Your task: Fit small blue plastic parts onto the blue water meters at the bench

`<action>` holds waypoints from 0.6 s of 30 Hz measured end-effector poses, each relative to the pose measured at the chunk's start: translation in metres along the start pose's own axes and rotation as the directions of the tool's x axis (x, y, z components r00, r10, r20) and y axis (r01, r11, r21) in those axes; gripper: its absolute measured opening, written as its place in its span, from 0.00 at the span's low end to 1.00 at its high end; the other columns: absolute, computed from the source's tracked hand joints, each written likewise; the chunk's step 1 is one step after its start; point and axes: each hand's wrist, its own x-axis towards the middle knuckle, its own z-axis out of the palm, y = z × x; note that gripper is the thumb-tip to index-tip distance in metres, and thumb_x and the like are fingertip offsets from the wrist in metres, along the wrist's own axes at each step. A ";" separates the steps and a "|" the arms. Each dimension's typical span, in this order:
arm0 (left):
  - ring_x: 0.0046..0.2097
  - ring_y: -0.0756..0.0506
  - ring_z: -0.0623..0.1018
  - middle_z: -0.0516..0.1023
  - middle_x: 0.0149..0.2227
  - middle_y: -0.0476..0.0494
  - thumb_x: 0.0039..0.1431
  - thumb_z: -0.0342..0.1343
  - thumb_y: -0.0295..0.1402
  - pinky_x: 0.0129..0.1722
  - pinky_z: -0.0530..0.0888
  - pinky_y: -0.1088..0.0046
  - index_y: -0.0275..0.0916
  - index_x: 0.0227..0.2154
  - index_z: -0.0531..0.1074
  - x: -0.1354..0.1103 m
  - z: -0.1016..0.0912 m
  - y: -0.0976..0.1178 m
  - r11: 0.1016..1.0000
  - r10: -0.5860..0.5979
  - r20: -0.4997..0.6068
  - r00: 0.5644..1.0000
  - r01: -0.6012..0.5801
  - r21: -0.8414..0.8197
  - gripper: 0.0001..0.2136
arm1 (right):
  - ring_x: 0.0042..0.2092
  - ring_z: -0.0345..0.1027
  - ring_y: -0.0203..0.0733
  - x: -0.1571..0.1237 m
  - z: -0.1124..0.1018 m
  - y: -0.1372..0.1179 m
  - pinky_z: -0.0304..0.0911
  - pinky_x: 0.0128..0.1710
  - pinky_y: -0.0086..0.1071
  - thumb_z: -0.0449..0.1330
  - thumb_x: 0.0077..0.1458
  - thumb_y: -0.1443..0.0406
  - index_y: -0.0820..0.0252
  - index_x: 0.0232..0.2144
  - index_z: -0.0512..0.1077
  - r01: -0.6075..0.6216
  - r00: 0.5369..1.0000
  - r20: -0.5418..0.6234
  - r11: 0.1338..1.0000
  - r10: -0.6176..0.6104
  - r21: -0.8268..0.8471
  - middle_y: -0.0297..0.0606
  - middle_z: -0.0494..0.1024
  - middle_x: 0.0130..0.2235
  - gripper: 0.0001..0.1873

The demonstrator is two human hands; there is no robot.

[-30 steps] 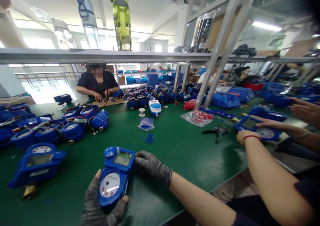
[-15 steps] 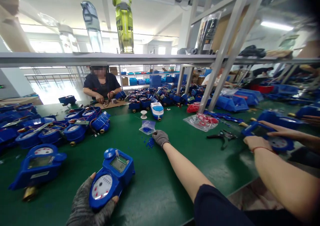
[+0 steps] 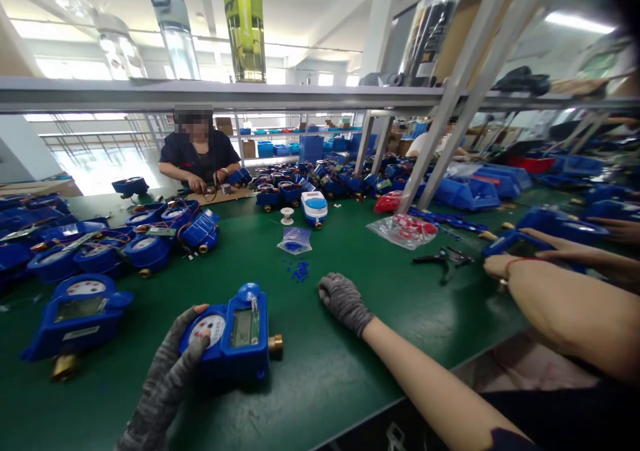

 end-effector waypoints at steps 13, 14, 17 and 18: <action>0.58 0.33 0.69 0.70 0.58 0.37 0.59 0.59 0.42 0.52 0.73 0.65 0.37 0.53 0.71 0.023 0.001 0.007 0.976 0.051 0.170 0.984 -0.013 -0.219 0.21 | 0.38 0.70 0.40 0.002 -0.005 -0.028 0.63 0.39 0.29 0.56 0.59 0.66 0.62 0.36 0.74 0.009 0.999 0.047 0.959 -0.023 0.283 0.39 0.78 0.37 0.07; 0.58 0.33 0.70 0.70 0.58 0.36 0.59 0.59 0.42 0.52 0.72 0.65 0.37 0.52 0.72 0.025 0.001 0.007 0.980 0.058 0.179 0.982 -0.022 -0.197 0.21 | 0.38 0.70 0.39 -0.003 -0.006 -0.040 0.63 0.38 0.29 0.57 0.59 0.66 0.61 0.36 0.73 0.084 0.994 0.040 0.928 -0.106 0.363 0.37 0.77 0.37 0.06; 0.56 0.34 0.71 0.72 0.56 0.36 0.59 0.59 0.43 0.50 0.72 0.66 0.36 0.52 0.72 0.028 -0.001 0.006 0.985 0.074 0.194 0.978 -0.041 -0.169 0.22 | 0.38 0.69 0.39 -0.018 -0.009 -0.075 0.64 0.40 0.30 0.58 0.57 0.68 0.61 0.36 0.73 0.307 0.937 -0.043 0.759 -0.346 0.575 0.36 0.77 0.36 0.04; 0.55 0.34 0.72 0.72 0.56 0.36 0.59 0.59 0.43 0.50 0.73 0.66 0.36 0.52 0.72 0.028 -0.001 0.005 0.985 0.077 0.195 0.978 -0.044 -0.169 0.22 | 0.38 0.69 0.39 -0.022 -0.010 -0.084 0.64 0.40 0.31 0.58 0.57 0.69 0.61 0.35 0.73 0.350 0.917 -0.063 0.717 -0.395 0.603 0.37 0.76 0.36 0.04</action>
